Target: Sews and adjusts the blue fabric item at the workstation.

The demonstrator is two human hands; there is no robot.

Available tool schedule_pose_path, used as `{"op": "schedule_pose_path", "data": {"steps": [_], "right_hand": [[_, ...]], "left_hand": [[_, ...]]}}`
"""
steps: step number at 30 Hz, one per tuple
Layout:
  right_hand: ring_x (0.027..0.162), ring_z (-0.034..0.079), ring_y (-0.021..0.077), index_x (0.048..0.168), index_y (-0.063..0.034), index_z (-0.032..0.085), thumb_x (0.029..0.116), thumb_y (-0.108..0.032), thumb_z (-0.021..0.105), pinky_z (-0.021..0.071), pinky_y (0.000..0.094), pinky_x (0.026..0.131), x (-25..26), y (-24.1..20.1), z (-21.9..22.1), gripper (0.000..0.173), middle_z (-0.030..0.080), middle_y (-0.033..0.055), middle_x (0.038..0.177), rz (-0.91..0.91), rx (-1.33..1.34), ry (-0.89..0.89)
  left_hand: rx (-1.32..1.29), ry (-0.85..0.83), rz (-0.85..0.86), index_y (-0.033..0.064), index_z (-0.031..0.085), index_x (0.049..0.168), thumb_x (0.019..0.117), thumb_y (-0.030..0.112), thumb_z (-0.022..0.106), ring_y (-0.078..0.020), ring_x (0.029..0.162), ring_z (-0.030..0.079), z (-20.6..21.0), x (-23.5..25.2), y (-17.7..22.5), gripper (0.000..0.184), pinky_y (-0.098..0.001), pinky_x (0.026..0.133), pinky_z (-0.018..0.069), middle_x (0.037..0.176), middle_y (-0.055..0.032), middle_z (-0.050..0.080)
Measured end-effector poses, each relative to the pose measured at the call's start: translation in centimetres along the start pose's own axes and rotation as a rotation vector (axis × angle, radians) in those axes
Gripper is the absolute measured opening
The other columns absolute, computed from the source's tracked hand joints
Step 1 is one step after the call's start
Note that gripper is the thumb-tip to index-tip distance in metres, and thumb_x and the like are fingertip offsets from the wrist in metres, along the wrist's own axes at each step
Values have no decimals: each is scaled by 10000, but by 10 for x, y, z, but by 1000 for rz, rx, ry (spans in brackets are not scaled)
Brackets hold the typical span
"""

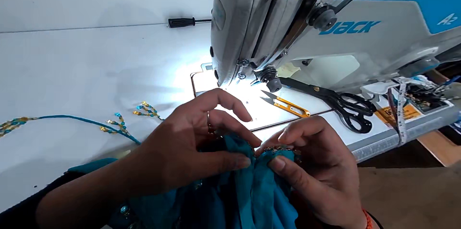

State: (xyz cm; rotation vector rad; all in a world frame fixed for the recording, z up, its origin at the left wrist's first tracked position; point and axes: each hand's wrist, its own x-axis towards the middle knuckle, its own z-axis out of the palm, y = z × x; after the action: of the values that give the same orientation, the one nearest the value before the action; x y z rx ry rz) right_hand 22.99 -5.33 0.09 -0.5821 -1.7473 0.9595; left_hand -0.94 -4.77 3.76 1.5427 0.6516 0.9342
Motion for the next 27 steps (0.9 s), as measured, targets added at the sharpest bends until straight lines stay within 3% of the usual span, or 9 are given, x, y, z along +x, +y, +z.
{"op": "schedule_pose_path", "data": {"steps": [10,17,21,25,27], "right_hand": [[856,682,-10,1136,-171,582,974,-182,688,583,147,750,2,-2,3,194,702,-85,957,50,11,18],[814,691,4,1120,-144,561,931,-137,734,599,158,709,6,0,9,256,703,-69,928,-3,-82,63],[826,708,36,1129,-148,558,916,-123,754,603,172,703,7,3,10,291,728,-41,955,50,-13,78],[848,691,19,1164,-188,570,984,-237,688,580,158,709,8,11,1,221,711,-46,1021,216,183,6],[838,687,17,1177,-179,575,986,-227,681,580,163,712,6,15,1,224,708,-41,1009,273,249,-29]], "left_hand": [[34,49,-20,139,575,1167,830,-19,738,-127,975,731,2,0,-2,406,-219,775,621,1091,-20,739],[68,104,-169,157,606,1133,804,124,826,-93,874,728,8,1,-4,397,-197,705,608,966,11,740],[171,15,-305,199,591,1226,878,136,763,-39,727,704,2,1,-4,393,-166,618,570,832,65,744],[199,34,-212,190,478,1261,897,91,678,-11,732,668,-2,-3,5,428,-139,613,542,839,94,698],[181,30,-159,188,443,1236,911,73,658,-8,720,665,-6,-4,12,407,-128,593,540,851,88,695]]}}
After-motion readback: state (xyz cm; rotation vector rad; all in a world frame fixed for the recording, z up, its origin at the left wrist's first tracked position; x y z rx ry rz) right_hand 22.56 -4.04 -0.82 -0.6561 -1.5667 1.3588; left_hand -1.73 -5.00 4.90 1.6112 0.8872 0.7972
